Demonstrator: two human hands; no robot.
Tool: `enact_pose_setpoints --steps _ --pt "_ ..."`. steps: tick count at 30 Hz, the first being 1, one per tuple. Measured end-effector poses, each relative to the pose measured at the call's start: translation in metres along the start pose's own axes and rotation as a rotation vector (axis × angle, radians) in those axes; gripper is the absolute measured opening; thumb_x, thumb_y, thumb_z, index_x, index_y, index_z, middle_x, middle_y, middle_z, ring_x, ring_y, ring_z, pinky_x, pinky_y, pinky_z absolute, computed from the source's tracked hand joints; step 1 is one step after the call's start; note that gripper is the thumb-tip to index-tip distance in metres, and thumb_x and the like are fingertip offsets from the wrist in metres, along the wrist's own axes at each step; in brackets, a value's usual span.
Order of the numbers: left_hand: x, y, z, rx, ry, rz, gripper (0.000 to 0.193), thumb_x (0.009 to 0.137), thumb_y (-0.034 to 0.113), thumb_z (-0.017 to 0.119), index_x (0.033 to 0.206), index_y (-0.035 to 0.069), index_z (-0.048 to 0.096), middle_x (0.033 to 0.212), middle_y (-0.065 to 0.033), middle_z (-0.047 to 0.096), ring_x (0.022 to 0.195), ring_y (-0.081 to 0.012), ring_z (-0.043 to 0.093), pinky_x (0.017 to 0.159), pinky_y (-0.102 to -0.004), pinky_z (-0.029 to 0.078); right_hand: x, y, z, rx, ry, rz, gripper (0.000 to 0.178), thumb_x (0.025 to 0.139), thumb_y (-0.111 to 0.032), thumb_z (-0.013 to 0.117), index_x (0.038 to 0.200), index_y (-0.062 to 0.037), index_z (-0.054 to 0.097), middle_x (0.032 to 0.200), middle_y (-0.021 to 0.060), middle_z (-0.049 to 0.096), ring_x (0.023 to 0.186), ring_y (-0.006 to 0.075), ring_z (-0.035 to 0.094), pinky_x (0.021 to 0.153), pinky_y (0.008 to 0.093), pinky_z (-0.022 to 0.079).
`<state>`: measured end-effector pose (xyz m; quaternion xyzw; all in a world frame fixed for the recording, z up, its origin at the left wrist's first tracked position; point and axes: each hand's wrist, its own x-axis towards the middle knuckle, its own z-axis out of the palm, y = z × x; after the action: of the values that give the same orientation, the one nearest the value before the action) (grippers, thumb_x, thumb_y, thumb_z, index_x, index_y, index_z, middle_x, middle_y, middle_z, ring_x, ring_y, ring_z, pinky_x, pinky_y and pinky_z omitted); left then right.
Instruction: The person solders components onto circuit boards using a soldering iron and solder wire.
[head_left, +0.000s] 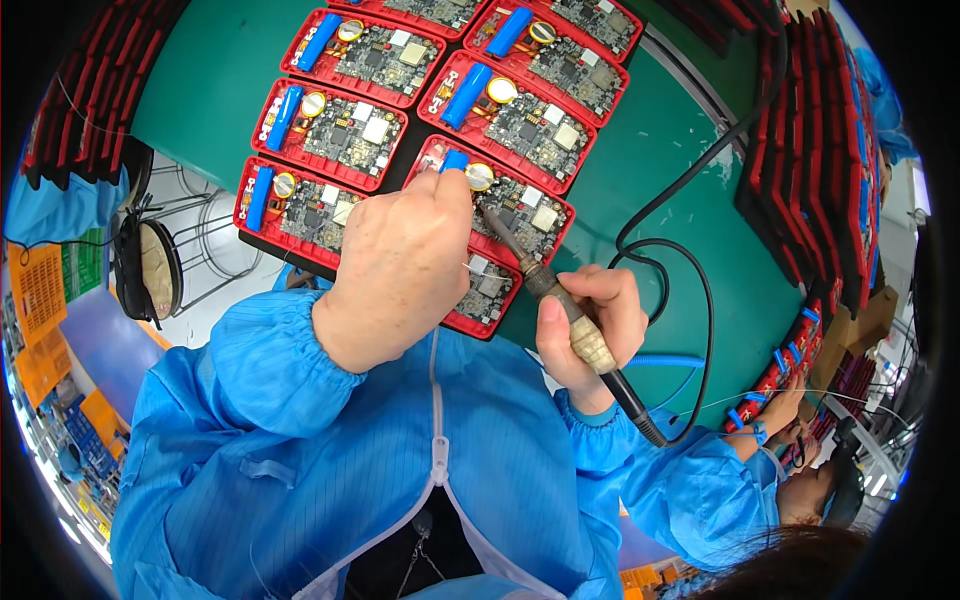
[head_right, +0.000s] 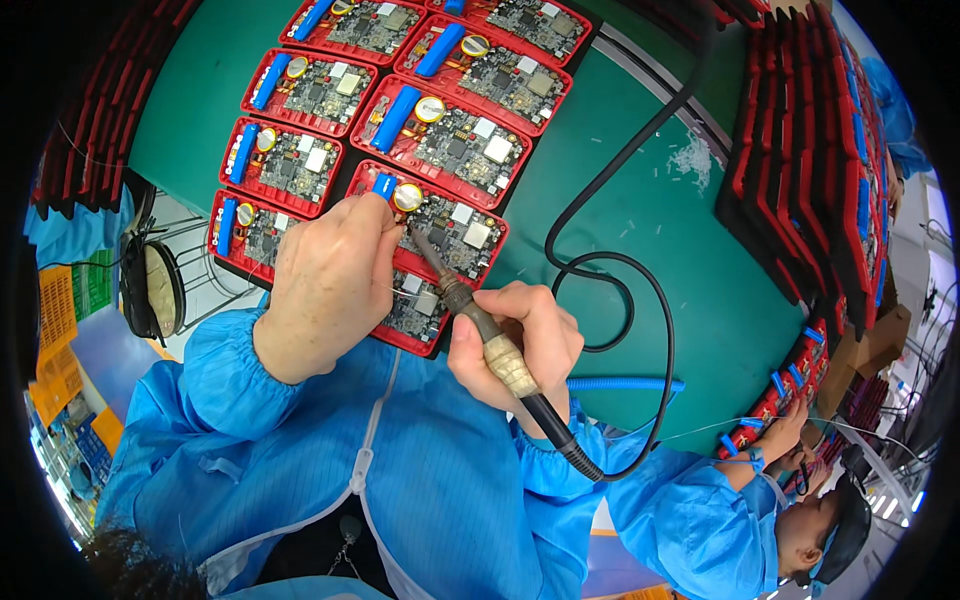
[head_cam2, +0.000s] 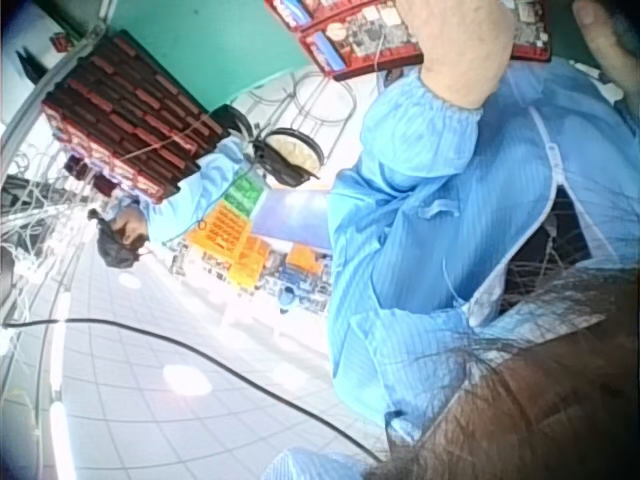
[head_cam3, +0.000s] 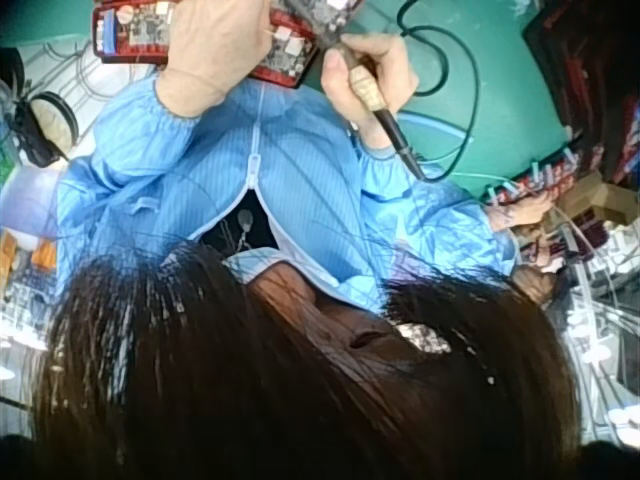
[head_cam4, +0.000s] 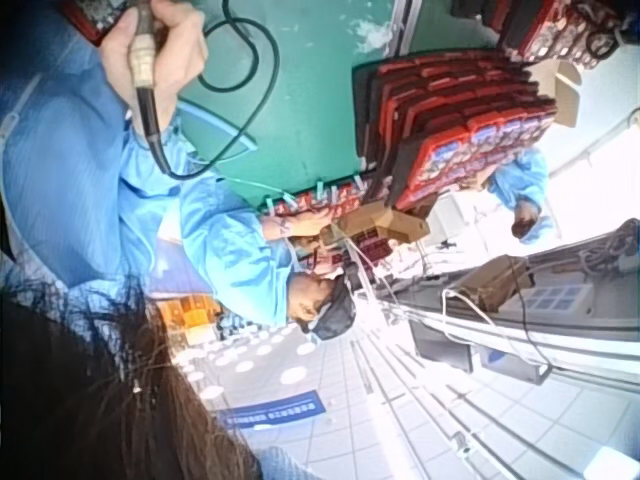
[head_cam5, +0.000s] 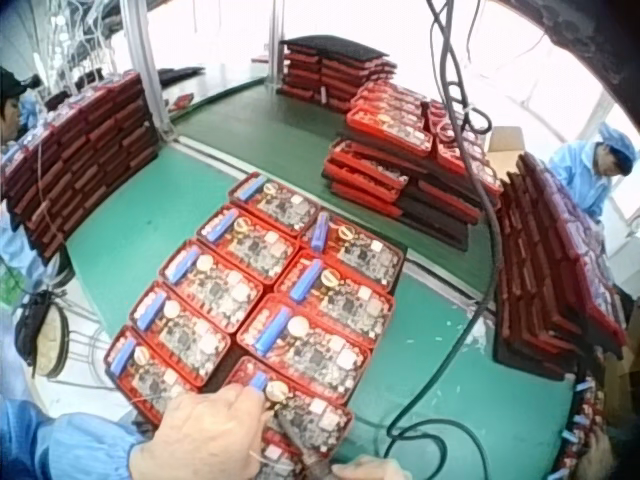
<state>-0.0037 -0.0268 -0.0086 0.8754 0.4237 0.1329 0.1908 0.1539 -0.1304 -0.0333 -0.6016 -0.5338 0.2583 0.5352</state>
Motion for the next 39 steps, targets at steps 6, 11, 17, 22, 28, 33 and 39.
enact_pose_setpoints --steps 6,11,17,22,28,33,39 --pt "0.0 0.002 -0.003 -0.001 -0.069 -0.059 0.011 0.084 0.004 0.06 0.084 0.001 0.05 0.077 -0.0151 0.059 0.064 -0.0356 0.059 0.054 -0.0457 0.045 -0.004 0.001 -0.002 0.087 0.079 -0.023 0.024 0.076 -0.007 0.07 0.091 0.0002 0.053 0.056 0.0027 0.05 0.045 0.0072 0.043 0.042 0.0222 0.029" --pt "0.0 0.001 -0.004 0.013 -0.08 -0.071 0.01 0.084 0.006 0.062 0.085 0.001 0.053 0.078 -0.0153 0.06 0.066 -0.0357 0.06 0.056 -0.0453 0.046 -0.005 0.004 -0.004 0.092 0.073 -0.01 0.023 0.077 -0.008 0.07 0.09 0.001 0.053 0.056 0.0025 0.048 0.046 0.0068 0.041 0.043 0.0224 0.029" --pt "0.001 -0.01 -0.007 -0.124 -0.017 -0.022 0.008 0.081 0.005 0.066 0.084 0.003 0.06 0.076 -0.0142 0.061 0.064 -0.0333 0.06 0.057 -0.0422 0.047 -0.008 0.002 -0.007 0.114 0.115 -0.028 0.024 0.077 -0.008 0.07 0.091 0.0012 0.052 0.058 0.003 0.05 0.049 0.0069 0.042 0.044 0.0229 0.03" --pt "-0.011 -0.024 -0.028 -0.27 0.063 -0.017 0.014 0.077 -0.001 0.07 0.089 0.003 0.064 0.067 -0.0072 0.052 0.051 -0.0165 0.046 0.048 -0.0303 0.038 -0.015 -0.007 -0.015 0.124 0.156 0.03 0.031 0.076 -0.01 0.075 0.096 0.0023 0.055 0.065 0.0079 0.06 0.054 0.0092 0.054 0.048 0.0225 0.039" --pt "-0.039 -0.039 -0.052 -0.3 -0.085 0.077 0.018 0.074 -0.001 0.072 0.089 0.004 0.064 0.069 -0.0072 0.055 0.054 -0.02 0.052 0.048 -0.0316 0.041 -0.009 -0.018 -0.011 0.034 -0.123 -0.05 0.043 0.073 -0.013 0.082 0.109 0.0018 0.063 0.078 0.0079 0.071 0.064 0.0169 0.069 0.056 0.026 0.053" --pt "-0.049 -0.035 -0.036 -0.263 -0.075 0.081 0.019 0.074 0.003 0.074 0.09 0.005 0.064 0.073 -0.0088 0.058 0.06 -0.0254 0.059 0.051 -0.0344 0.047 -0.001 -0.013 0.019 -0.231 -0.171 -0.273 0.032 0.07 -0.008 0.078 0.1 -0.0072 0.066 0.083 0.0083 0.071 0.061 0.0193 0.066 0.051 0.0274 0.051" --pt "-0.051 -0.036 -0.024 -0.288 -0.04 0.121 0.014 0.076 0.004 0.072 0.086 0.005 0.063 0.072 -0.0074 0.059 0.058 -0.0252 0.06 0.049 -0.0344 0.047 0.003 -0.017 0.039 -0.273 -0.239 -0.232 0.028 0.07 -0.008 0.068 0.098 -0.0107 0.064 0.096 0.006 0.068 0.068 0.0198 0.064 0.051 0.0298 0.05"
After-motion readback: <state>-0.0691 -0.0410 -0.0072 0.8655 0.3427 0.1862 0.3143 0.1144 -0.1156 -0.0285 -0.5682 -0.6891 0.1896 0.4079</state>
